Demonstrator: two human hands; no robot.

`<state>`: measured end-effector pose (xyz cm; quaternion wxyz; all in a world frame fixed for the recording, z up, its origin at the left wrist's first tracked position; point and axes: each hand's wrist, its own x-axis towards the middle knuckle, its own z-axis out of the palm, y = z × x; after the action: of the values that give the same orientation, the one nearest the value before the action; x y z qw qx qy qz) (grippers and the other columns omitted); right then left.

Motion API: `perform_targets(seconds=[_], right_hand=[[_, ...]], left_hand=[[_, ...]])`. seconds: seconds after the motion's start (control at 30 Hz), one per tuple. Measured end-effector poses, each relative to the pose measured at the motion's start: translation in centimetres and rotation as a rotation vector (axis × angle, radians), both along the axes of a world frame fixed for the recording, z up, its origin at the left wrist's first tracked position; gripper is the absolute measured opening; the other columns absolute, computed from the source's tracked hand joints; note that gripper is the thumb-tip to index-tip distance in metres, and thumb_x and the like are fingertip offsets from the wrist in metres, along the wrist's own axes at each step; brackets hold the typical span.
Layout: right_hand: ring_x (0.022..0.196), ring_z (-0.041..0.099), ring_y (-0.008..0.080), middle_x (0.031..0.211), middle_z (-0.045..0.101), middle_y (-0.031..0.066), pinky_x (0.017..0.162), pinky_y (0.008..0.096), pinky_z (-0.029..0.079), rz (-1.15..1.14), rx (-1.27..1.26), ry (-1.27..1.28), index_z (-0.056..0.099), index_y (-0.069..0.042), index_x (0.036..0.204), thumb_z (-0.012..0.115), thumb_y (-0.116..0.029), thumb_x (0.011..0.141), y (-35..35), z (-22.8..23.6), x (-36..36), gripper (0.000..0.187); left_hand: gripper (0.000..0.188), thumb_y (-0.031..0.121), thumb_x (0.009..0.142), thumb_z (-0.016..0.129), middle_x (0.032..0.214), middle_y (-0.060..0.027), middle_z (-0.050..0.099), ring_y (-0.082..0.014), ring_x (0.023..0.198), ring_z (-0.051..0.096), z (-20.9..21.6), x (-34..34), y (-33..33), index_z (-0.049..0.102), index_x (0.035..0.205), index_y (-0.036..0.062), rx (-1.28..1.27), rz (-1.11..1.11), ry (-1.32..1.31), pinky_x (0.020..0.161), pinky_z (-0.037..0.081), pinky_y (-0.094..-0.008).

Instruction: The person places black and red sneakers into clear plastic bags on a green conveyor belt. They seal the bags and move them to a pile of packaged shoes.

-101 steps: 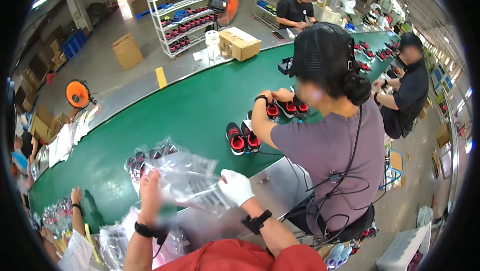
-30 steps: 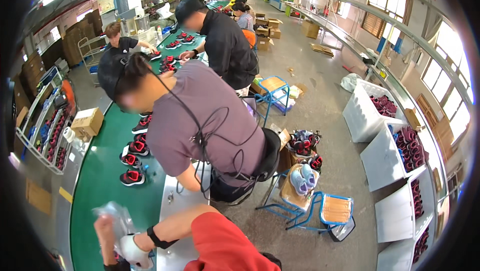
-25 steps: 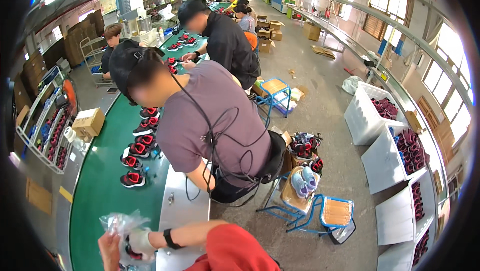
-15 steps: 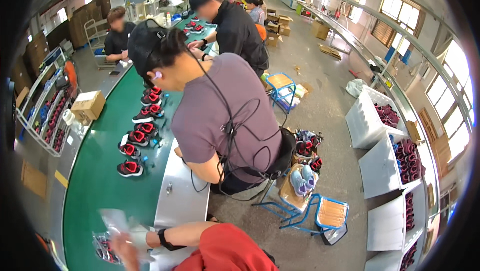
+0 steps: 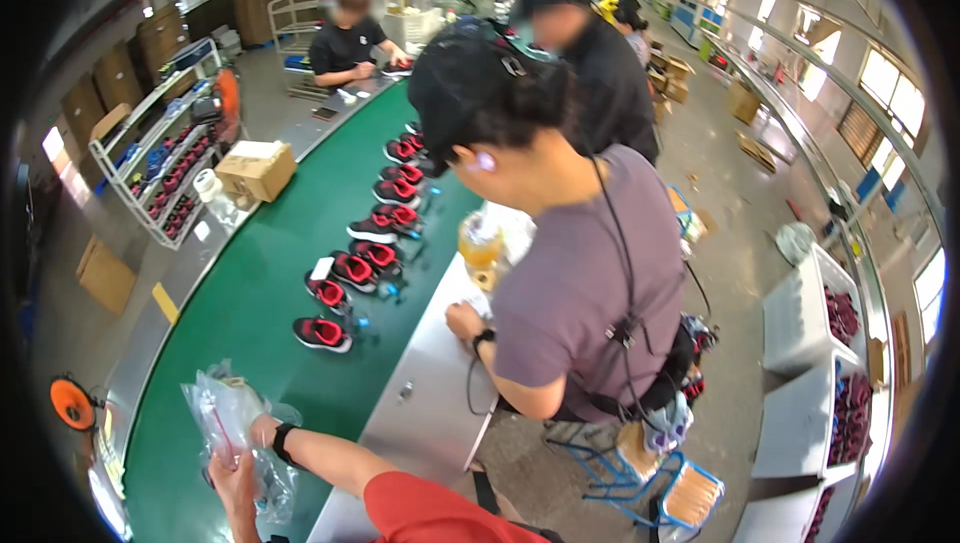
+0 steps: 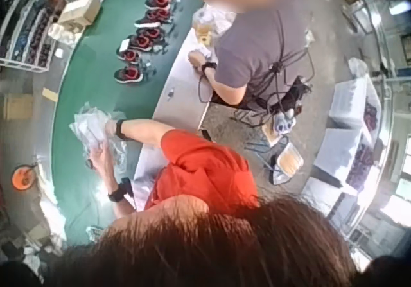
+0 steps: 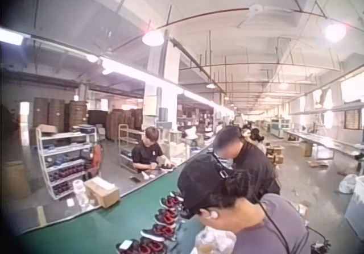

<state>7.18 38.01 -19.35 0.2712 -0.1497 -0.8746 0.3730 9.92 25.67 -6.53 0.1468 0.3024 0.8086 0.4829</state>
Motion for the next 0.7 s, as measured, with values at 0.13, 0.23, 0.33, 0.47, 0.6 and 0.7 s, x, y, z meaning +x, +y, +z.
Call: perform_targets(seconds=[0.13, 0.23, 0.33, 0.47, 0.6, 0.7], right_hand=[[0.070, 0.064, 0.0328, 0.076, 0.064, 0.0167, 0.064, 0.0430, 0.050, 0.073, 0.082, -0.030, 0.064, -0.003, 0.090, 0.055, -0.018, 0.074, -1.0, -1.8, 1.6, 0.024], [0.084, 0.063, 0.0360, 0.094, 0.063, 0.0226, 0.076, 0.0431, 0.049, 0.308, -0.337, -0.496, 0.065, -0.002, 0.094, 0.052, -0.022, 0.075, 0.9, -2.2, 7.3, 0.030], [0.082, 0.057, 0.0177, 0.093, 0.060, 0.0085, 0.070, 0.0296, 0.048, 0.382, -1.011, -0.395, 0.058, -0.003, 0.107, 0.051, -0.044, 0.086, 2.5, 1.0, 12.2, 0.046], [0.080, 0.050, 0.0108, 0.084, 0.053, 0.0013, 0.063, 0.0277, 0.044, 0.436, -1.116, -0.162, 0.055, -0.005, 0.097, 0.054, -0.046, 0.088, -0.1, 4.8, 14.4, 0.042], [0.060, 0.043, 0.0107, 0.061, 0.044, -0.0004, 0.057, 0.0300, 0.040, 0.363, -0.762, -0.034, 0.052, -0.003, 0.075, 0.051, -0.029, 0.092, 0.8, 7.4, 16.2, 0.031], [0.069, 0.058, 0.0274, 0.075, 0.058, 0.0155, 0.064, 0.0392, 0.046, 0.056, -0.580, -0.394, 0.054, -0.002, 0.077, 0.054, -0.022, 0.080, 6.4, 7.7, 18.6, 0.020]], left_hand=[[0.022, 0.013, 0.079, 0.064, 0.085, -0.0020, 0.056, -0.0095, 0.075, 0.051, -1.2, -1.8, 0.2, 0.054, 0.095, 0.0009, 0.003, 0.023, -0.224, 0.065, 0.042, -0.0239], [0.019, 0.011, 0.082, 0.059, 0.087, -0.0011, 0.056, -0.0092, 0.077, 0.052, -4.3, -3.1, -2.0, 0.055, 0.098, 0.0014, 0.129, 0.003, -0.478, 0.066, 0.042, -0.0233], [0.020, 0.014, 0.087, 0.054, 0.087, -0.0022, 0.055, -0.0118, 0.073, 0.055, -4.3, -1.4, -0.3, 0.053, 0.104, 0.0037, 0.312, 0.072, -0.769, 0.063, 0.046, -0.0262], [0.016, 0.014, 0.087, 0.054, 0.086, -0.0025, 0.054, -0.0125, 0.071, 0.056, -6.0, 0.7, 1.0, 0.052, 0.101, 0.0069, 0.377, 0.015, -0.975, 0.058, 0.047, -0.0267], [0.016, 0.014, 0.087, 0.057, 0.082, -0.0019, 0.054, -0.0130, 0.070, 0.055, -3.4, 1.2, 0.6, 0.052, 0.100, 0.0071, 0.383, 0.080, -0.749, 0.058, 0.048, -0.0274], [0.016, 0.014, 0.087, 0.057, 0.082, -0.0007, 0.055, -0.0121, 0.074, 0.055, 0.8, -1.8, -2.2, 0.052, 0.099, 0.0056, 0.570, 0.083, -0.791, 0.061, 0.047, -0.0279]])
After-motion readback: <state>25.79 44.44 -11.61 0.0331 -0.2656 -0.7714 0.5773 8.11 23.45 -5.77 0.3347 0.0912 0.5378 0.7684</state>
